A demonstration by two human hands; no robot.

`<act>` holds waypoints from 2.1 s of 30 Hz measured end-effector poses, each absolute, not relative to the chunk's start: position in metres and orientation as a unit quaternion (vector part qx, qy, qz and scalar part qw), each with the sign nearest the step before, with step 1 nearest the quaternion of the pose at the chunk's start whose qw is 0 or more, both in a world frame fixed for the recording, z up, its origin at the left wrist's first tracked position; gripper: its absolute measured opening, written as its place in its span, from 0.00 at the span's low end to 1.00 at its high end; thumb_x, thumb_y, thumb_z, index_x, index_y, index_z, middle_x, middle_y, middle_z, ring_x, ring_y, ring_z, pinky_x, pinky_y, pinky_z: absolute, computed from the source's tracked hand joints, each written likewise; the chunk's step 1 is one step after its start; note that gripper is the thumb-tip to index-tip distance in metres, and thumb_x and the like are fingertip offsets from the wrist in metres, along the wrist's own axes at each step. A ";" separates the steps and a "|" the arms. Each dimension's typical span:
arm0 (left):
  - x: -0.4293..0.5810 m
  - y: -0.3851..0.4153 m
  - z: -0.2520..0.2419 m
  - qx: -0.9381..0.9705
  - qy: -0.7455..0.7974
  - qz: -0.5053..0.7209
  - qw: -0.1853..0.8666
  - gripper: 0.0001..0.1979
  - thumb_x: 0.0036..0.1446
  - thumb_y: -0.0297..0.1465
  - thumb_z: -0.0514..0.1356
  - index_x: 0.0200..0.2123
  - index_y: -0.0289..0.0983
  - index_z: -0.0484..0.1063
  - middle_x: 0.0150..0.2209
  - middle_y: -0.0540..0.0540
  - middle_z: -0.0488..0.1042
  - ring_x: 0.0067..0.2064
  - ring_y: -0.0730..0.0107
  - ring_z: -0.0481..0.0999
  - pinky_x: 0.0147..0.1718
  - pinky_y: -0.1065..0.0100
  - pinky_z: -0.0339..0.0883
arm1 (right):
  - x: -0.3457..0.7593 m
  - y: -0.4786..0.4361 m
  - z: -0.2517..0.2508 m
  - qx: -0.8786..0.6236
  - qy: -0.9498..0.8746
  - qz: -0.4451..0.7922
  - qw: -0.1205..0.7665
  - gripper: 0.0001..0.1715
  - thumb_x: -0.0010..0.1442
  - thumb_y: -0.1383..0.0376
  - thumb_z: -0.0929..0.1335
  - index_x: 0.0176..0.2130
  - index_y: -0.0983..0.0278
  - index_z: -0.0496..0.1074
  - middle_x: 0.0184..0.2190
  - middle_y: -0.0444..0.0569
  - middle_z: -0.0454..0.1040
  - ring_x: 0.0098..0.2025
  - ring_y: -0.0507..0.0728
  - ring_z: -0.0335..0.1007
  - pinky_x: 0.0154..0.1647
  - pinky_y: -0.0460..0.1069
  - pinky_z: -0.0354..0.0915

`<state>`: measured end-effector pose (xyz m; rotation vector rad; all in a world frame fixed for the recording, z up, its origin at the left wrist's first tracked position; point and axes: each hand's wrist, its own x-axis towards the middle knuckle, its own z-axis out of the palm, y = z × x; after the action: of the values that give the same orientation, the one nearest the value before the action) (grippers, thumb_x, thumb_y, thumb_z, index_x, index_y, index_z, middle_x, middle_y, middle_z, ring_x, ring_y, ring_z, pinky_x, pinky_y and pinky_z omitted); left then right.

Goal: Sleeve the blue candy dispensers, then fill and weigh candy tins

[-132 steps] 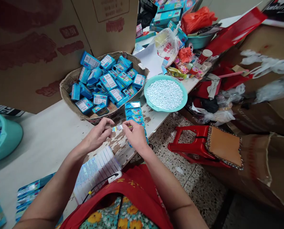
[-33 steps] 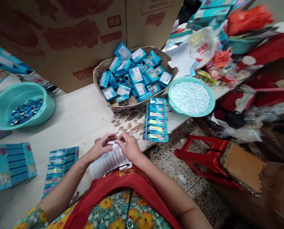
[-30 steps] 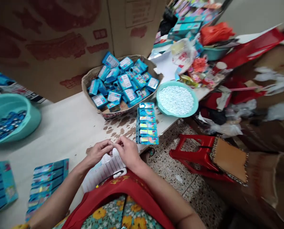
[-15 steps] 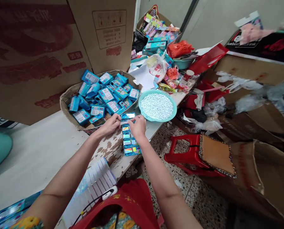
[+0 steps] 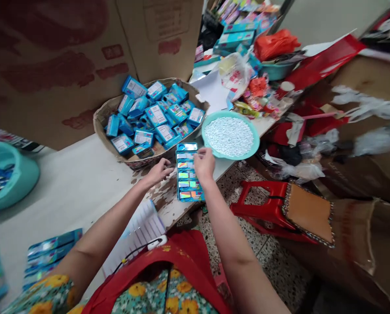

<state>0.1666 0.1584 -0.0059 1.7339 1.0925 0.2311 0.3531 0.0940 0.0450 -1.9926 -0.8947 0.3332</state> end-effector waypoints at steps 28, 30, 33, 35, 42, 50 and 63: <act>-0.086 0.039 -0.049 0.703 0.550 -0.036 0.450 0.18 0.59 0.40 0.43 0.26 0.37 0.63 0.25 0.49 0.66 0.30 0.67 0.65 0.30 0.69 0.54 | 0.106 0.016 -0.036 -0.511 -0.807 0.282 0.090 0.30 0.56 0.60 0.70 0.56 0.60 0.62 0.57 0.53 0.63 0.60 0.66 0.52 0.57 0.61 0.54; -0.086 0.039 -0.050 0.702 0.547 -0.032 0.455 0.18 0.58 0.41 0.43 0.26 0.37 0.63 0.25 0.49 0.66 0.30 0.67 0.64 0.30 0.69 0.54 | 0.098 0.012 -0.039 -0.489 -0.825 0.279 0.051 0.30 0.56 0.62 0.69 0.57 0.63 0.61 0.57 0.54 0.64 0.60 0.66 0.53 0.58 0.61 0.53; -0.086 0.039 -0.052 0.702 0.541 -0.037 0.462 0.18 0.57 0.41 0.43 0.24 0.37 0.62 0.25 0.48 0.65 0.29 0.68 0.62 0.29 0.68 0.53 | 0.099 0.005 -0.045 -0.465 -0.844 0.265 0.039 0.30 0.58 0.64 0.68 0.58 0.63 0.59 0.58 0.54 0.63 0.60 0.64 0.54 0.59 0.61 0.53; -0.085 0.039 -0.054 0.701 0.537 -0.042 0.466 0.18 0.56 0.40 0.43 0.23 0.37 0.62 0.24 0.48 0.65 0.28 0.68 0.62 0.29 0.68 0.53 | 0.103 0.003 -0.047 -0.452 -0.854 0.257 0.036 0.30 0.58 0.64 0.68 0.58 0.63 0.59 0.59 0.54 0.62 0.60 0.65 0.54 0.58 0.61 0.54; -0.082 0.042 -0.057 0.701 0.548 -0.044 0.454 0.18 0.57 0.39 0.43 0.24 0.36 0.64 0.25 0.46 0.68 0.29 0.67 0.65 0.30 0.68 0.55 | 0.106 0.007 -0.046 -0.399 -0.884 0.242 0.025 0.21 0.57 0.67 0.68 0.51 0.64 0.67 0.59 0.56 0.62 0.59 0.64 0.56 0.53 0.58 0.60; -0.072 0.043 -0.043 0.659 0.636 -0.043 0.399 0.15 0.57 0.37 0.48 0.28 0.36 0.70 0.32 0.42 0.73 0.38 0.59 0.71 0.39 0.63 0.60 | 0.111 0.013 -0.027 -0.489 -0.752 0.384 0.220 0.04 0.58 0.68 0.66 0.32 0.63 0.71 0.31 0.48 0.74 0.37 0.55 0.68 0.39 0.49 0.63; 0.093 0.124 0.067 0.607 0.389 0.183 0.669 0.14 0.56 0.41 0.55 0.29 0.36 0.66 0.22 0.53 0.66 0.21 0.78 0.64 0.21 0.75 0.58 | 0.230 0.061 0.072 -0.690 -0.425 0.294 0.507 0.08 0.55 0.60 0.68 0.30 0.62 0.72 0.29 0.44 0.73 0.33 0.53 0.68 0.36 0.48 0.63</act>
<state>0.0933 0.1244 0.0673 1.3676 0.8760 0.4119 0.2301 0.0612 0.0718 -1.6645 -1.0246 0.7084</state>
